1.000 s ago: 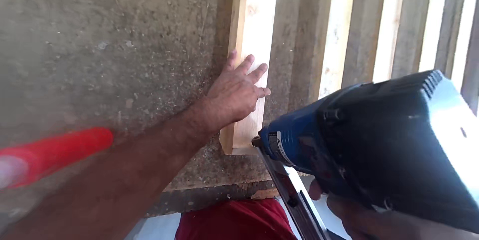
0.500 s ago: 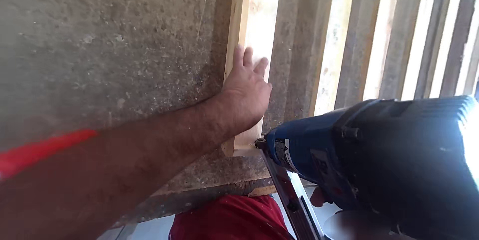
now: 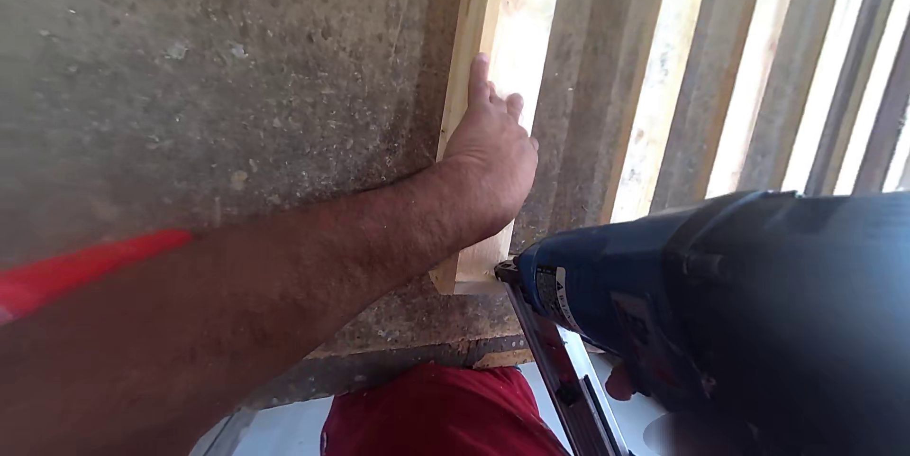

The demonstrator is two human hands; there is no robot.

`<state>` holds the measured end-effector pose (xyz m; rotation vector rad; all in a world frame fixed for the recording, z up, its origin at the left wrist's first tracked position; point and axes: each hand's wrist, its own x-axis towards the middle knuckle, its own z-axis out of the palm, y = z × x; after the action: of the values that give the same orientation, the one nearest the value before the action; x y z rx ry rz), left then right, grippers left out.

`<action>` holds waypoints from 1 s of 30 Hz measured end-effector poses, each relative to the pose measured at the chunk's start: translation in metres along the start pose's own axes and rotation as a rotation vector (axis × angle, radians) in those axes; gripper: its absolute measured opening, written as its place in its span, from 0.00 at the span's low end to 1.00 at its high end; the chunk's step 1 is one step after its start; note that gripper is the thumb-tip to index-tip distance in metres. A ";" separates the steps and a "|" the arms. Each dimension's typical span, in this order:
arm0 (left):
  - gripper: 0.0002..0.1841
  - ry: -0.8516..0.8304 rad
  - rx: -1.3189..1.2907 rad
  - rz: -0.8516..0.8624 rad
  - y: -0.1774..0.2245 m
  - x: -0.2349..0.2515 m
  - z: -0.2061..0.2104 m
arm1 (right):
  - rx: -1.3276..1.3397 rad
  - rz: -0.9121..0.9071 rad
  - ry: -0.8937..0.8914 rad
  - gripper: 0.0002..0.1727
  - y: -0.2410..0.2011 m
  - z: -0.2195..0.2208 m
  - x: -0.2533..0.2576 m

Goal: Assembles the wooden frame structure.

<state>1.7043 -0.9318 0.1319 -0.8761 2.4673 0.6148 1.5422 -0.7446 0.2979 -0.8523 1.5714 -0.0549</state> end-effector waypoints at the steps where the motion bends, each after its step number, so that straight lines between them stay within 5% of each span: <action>1: 0.36 0.002 -0.001 0.002 0.000 0.000 0.000 | -0.005 0.002 0.001 0.11 -0.001 0.000 0.001; 30: 0.35 0.053 -0.038 -0.001 -0.005 -0.001 0.005 | -0.098 0.001 -0.098 0.12 -0.009 -0.009 0.012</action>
<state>1.7097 -0.9319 0.1267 -0.9196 2.5096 0.6478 1.5390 -0.7612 0.2942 -0.9176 1.4919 0.0640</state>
